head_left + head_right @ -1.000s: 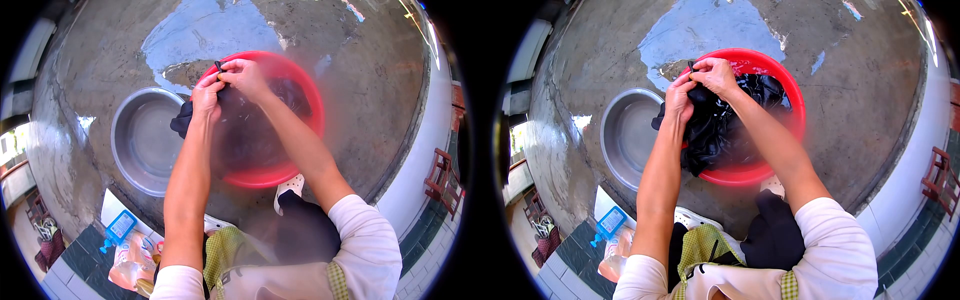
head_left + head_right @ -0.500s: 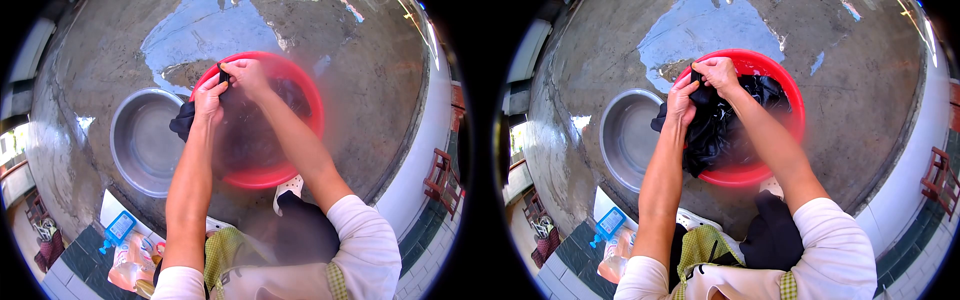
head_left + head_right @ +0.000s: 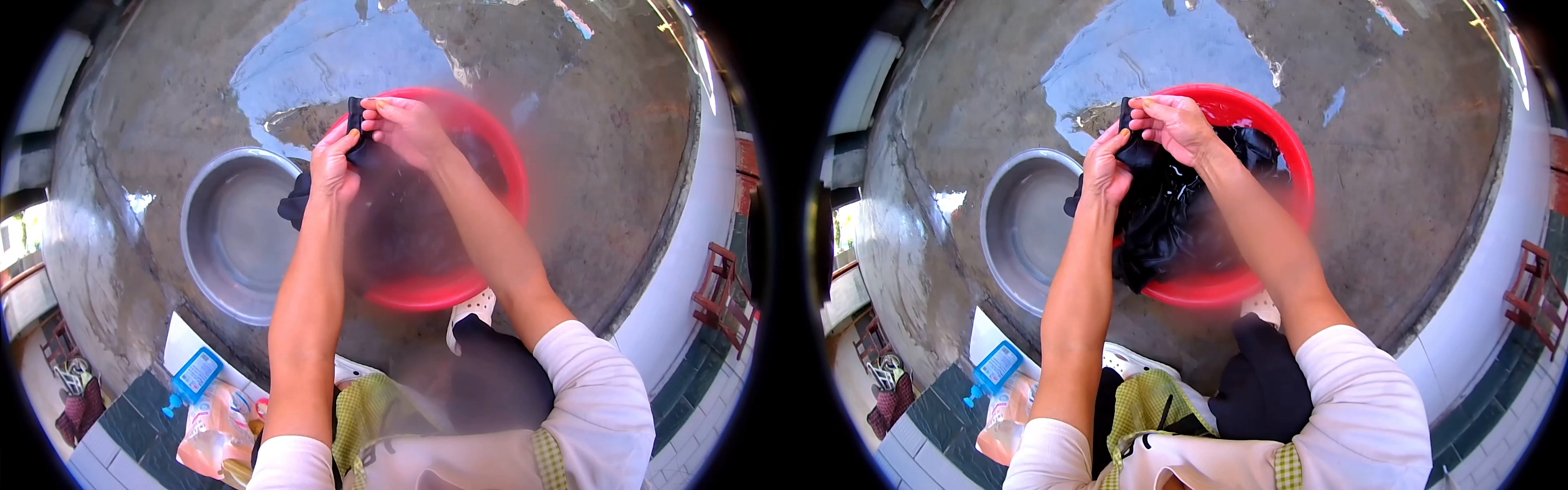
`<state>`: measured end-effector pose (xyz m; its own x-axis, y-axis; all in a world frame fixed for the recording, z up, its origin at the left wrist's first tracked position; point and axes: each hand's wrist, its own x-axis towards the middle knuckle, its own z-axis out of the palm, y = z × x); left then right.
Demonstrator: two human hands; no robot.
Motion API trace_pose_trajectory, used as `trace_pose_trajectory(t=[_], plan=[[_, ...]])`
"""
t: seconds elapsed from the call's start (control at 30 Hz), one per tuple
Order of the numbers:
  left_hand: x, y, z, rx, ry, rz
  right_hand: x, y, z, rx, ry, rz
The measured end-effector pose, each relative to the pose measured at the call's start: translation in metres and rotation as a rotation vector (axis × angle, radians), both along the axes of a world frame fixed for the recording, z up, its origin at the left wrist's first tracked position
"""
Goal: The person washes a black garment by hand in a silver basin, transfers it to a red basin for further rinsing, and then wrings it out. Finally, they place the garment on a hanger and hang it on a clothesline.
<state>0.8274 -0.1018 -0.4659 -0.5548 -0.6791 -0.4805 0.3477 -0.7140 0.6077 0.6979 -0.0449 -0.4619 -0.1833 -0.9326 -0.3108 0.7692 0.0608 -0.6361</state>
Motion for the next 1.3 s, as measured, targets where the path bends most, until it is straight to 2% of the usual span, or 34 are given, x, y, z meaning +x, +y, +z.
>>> trace_pose_trajectory(t=[0.1,0.23,0.3,0.33,0.43,0.5,0.57,0.63,0.7,0.77,0.83,0.9,0.97,1.03,1.07,1.1,1.17,1.2,1.23,1.3], plan=[[0.004,-0.009,0.004,0.002,0.012,0.009,-0.011,-0.020,0.024,-0.075,0.143,0.070],[0.014,-0.020,-0.006,-0.021,0.025,-0.040,-0.059,-0.045,0.086,-0.389,0.389,0.146],[0.016,-0.023,-0.009,-0.024,-0.029,-0.056,-0.102,-0.068,0.081,-0.659,0.008,0.240],[0.017,-0.024,-0.010,-0.020,-0.052,-0.063,-0.118,-0.071,0.064,-0.659,0.015,0.243],[0.022,-0.027,-0.019,-0.004,0.006,-0.080,-0.150,-0.073,-0.038,0.595,1.759,-0.075],[0.016,-0.022,-0.008,-0.006,-0.065,-0.016,-0.169,-0.056,-0.072,0.598,1.786,-0.147],[0.020,-0.021,-0.010,-0.026,-0.053,-0.086,-0.133,-0.017,-0.028,0.479,0.953,-0.183],[0.020,-0.015,-0.013,-0.023,-0.054,-0.104,-0.096,0.014,-0.008,0.394,0.515,-0.235],[0.019,-0.006,-0.026,-0.048,-0.095,-0.091,-0.066,0.033,-0.027,0.397,0.101,-0.279],[0.018,0.006,-0.029,-0.073,-0.174,-0.078,-0.037,0.036,-0.029,0.523,-0.110,-0.624],[0.017,0.012,-0.036,-0.120,-0.241,-0.063,-0.033,0.033,-0.070,0.681,-0.058,-0.853],[0.013,0.017,-0.037,-0.115,-0.283,-0.092,-0.022,0.022,-0.086,0.928,0.202,-0.812],[-0.002,0.009,-0.038,-0.125,-0.320,-0.120,-0.037,0.014,-0.126,0.336,-0.436,-0.503],[-0.016,0.004,-0.040,-0.132,-0.340,-0.081,-0.014,0.015,-0.032,0.065,-0.347,-0.214],[-0.024,0.003,-0.026,-0.208,-0.355,-0.087,0.000,0.014,0.005,0.055,0.004,-0.149],[-0.028,-0.003,-0.014,-0.218,-0.442,-0.200,0.011,0.010,0.025,0.048,0.350,-0.079],[-0.025,-0.013,-0.013,-0.377,-0.134,-0.243,0.011,-0.005,-0.005,-0.130,1.481,-0.235],[-0.037,-0.008,0.018,-0.219,-0.213,-0.135,0.012,-0.013,-0.008,-0.057,1.694,-0.439],[-0.034,-0.013,0.021,-0.227,-0.218,-0.139,0.008,-0.016,-0.012,-0.016,1.720,-0.502],[-0.020,-0.022,0.023,-0.233,-0.242,-0.246,-0.007,-0.012,-0.016,0.087,0.998,-0.146]])
